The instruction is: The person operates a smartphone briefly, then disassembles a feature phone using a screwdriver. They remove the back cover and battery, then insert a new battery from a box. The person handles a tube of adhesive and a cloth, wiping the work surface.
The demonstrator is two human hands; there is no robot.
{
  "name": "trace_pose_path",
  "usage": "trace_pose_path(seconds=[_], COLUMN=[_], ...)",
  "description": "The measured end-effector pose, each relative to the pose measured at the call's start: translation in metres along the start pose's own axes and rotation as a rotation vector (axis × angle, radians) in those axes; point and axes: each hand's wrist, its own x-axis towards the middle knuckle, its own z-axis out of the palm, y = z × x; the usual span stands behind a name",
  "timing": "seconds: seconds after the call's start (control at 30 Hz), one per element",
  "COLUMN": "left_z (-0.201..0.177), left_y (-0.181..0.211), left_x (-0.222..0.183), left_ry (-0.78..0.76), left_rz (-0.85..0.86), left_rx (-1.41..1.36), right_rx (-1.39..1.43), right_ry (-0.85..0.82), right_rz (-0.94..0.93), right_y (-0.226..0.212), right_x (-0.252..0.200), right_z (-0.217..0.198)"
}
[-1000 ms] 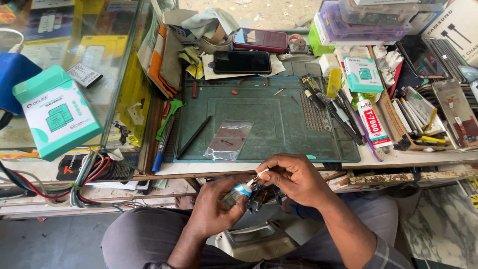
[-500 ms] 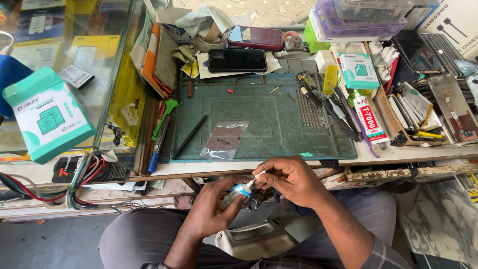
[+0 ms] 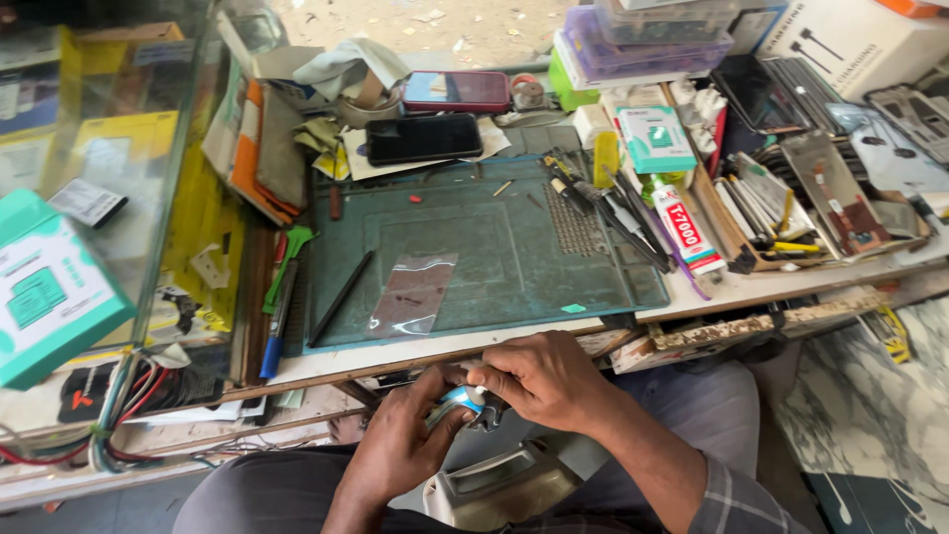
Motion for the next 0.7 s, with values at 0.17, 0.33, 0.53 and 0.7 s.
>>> trace_pose_path(seconds=[0.17,0.33,0.53,0.7], left_z=[0.004,0.006,0.008,-0.016], left_y=[0.002,0.017,0.035,0.019], left_x=[0.001,0.005,0.029,0.054], left_ry=[-0.022,0.042,0.081,0.305], left_rz=[-0.051,0.101,0.106,0.089], left_rx=[0.118,0.149,0.360,0.741], right_rx=[0.159,-0.023,0.428,0.155], right_ry=[-0.061,-0.059,-0.020,0.523], right_rz=[-0.019,0.085,0.294,0.159], right_y=[-0.002,0.007,0.024,0.065], right_x=[-0.010,-0.017,-0.032,-0.030], right_z=[-0.008,-0.004,-0.021,-0.070])
